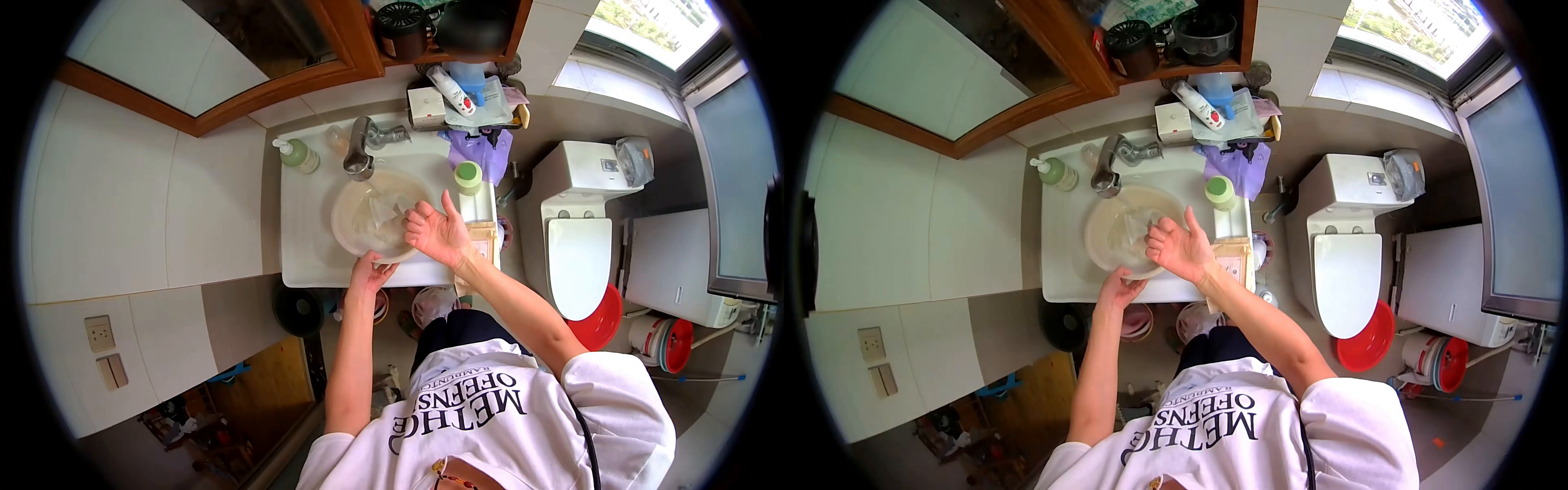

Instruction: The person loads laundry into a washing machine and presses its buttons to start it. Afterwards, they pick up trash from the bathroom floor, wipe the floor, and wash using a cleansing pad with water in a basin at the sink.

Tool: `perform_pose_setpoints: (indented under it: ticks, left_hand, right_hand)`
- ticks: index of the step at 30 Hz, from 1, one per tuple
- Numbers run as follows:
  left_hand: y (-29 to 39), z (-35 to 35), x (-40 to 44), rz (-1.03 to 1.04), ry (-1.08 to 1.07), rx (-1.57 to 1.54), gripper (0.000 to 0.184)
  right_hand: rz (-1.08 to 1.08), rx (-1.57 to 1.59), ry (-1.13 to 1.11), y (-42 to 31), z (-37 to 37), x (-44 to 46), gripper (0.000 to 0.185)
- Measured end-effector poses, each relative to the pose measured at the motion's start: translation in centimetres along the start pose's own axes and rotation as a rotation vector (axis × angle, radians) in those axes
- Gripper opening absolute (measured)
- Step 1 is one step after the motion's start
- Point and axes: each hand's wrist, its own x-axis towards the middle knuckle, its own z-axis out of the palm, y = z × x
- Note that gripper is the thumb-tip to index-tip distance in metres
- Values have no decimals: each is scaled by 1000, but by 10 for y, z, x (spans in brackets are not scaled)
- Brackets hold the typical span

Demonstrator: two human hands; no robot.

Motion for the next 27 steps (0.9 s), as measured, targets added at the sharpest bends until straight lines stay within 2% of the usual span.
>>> perform_pose_setpoints:
  ticks: [5, 8, 12, 17, 20, 27]
  left_hand:
    - [-2, -4, 0, -16, 21, 3, 45]
    - [-3, -2, -4, -28, 53, 1, 45]
    - [-5, -4, -5, -25, 41, 12, 42]
    - [-6, -1, -11, -10, 35, 37, 40]
    - [-5, -3, -12, -36, 18, 22, 47]
    - [-10, 0, -17, -7, 49, 59, 44]
  right_hand:
    - [24, 23, -55, 1, -5, 1, 59]
    - [23, 10, -61, 1, -5, -1, 45]
    - [-104, -179, 118, 4, -13, -1, 16]
    - [-190, -198, 308, 7, -21, 10, 25]
    - [-206, -287, 299, 7, -36, 13, 24]
    - [-301, -377, 532, 17, -33, 27, 25]
